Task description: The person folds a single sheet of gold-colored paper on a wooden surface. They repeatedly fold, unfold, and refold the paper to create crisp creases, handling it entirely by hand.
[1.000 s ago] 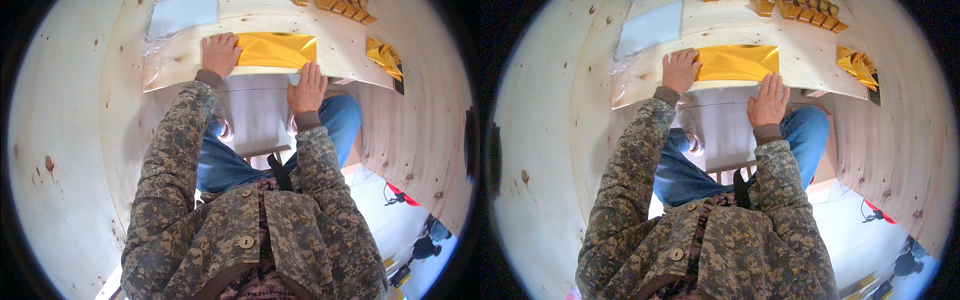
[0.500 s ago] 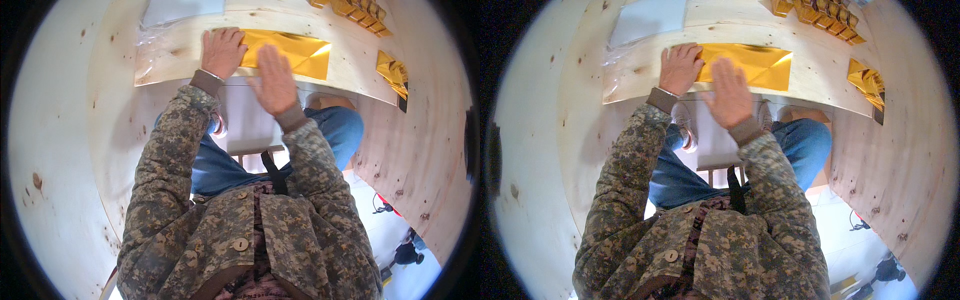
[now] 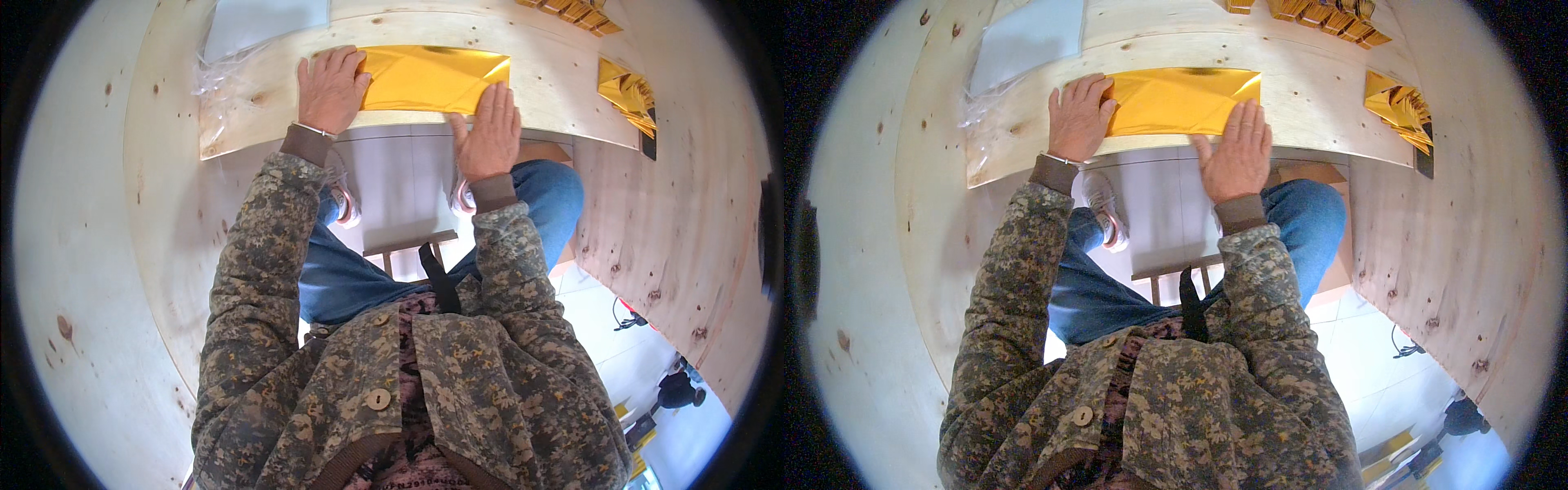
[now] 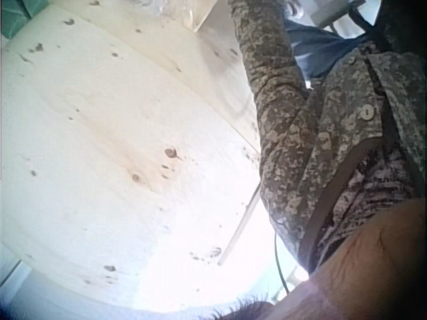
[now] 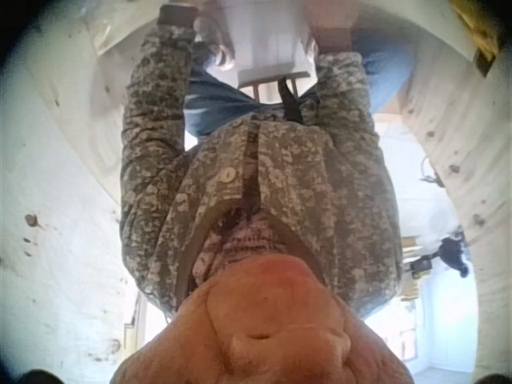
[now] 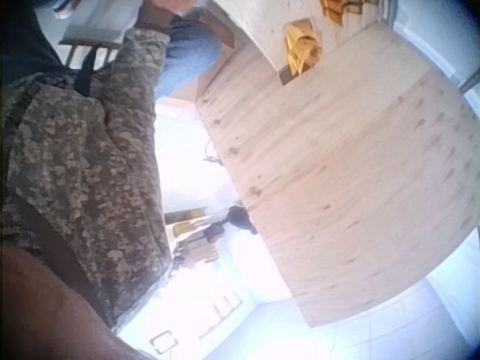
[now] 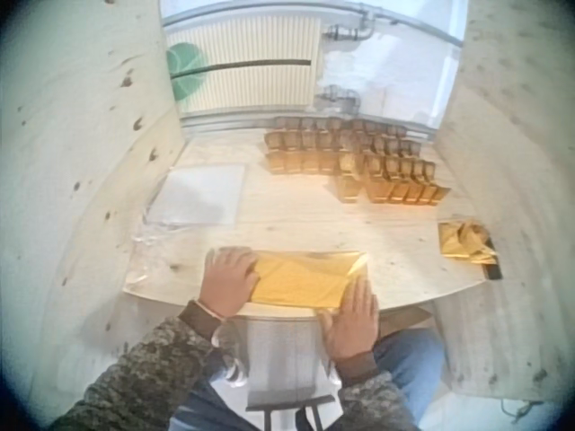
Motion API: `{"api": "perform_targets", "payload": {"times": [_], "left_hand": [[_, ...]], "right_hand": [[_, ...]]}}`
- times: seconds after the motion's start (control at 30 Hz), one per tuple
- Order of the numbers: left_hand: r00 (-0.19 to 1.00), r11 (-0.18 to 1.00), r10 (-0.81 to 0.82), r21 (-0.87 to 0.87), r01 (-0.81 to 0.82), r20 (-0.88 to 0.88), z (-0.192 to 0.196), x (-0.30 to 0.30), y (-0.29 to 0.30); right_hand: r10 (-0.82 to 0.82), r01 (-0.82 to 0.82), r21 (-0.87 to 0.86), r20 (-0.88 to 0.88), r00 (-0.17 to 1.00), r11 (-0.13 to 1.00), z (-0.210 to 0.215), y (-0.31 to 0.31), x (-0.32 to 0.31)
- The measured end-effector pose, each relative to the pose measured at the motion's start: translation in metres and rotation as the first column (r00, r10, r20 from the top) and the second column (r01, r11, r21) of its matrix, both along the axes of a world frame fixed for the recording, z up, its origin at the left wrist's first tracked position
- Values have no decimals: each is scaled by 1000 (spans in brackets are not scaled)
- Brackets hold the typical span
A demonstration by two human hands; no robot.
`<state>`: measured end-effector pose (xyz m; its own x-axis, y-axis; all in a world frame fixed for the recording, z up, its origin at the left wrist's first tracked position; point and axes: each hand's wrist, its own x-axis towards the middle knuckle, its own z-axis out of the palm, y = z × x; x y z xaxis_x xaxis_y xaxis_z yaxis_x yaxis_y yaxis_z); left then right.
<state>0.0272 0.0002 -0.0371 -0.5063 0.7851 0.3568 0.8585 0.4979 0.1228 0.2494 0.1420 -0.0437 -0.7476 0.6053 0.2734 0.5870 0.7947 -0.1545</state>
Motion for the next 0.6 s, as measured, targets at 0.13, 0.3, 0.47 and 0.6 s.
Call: {"api": "perform_targets", "payload": {"times": [0.13,0.3,0.47,0.6], "left_hand": [[999,999,-31,35,31,-17,3,0,1],[993,998,-50,29,47,110,9,-5,3],[990,996,-53,72,44,129,14,-5,3],[987,992,-99,88,89,123,16,-8,-1]], "right_hand": [[-15,15,11,-16,1000,1000,-1,7,8],[-20,19,25,72,997,1000,11,13,9],[39,-40,42,28,999,998,29,31,4],[102,-100,65,-26,994,993,39,44,-4]]}}
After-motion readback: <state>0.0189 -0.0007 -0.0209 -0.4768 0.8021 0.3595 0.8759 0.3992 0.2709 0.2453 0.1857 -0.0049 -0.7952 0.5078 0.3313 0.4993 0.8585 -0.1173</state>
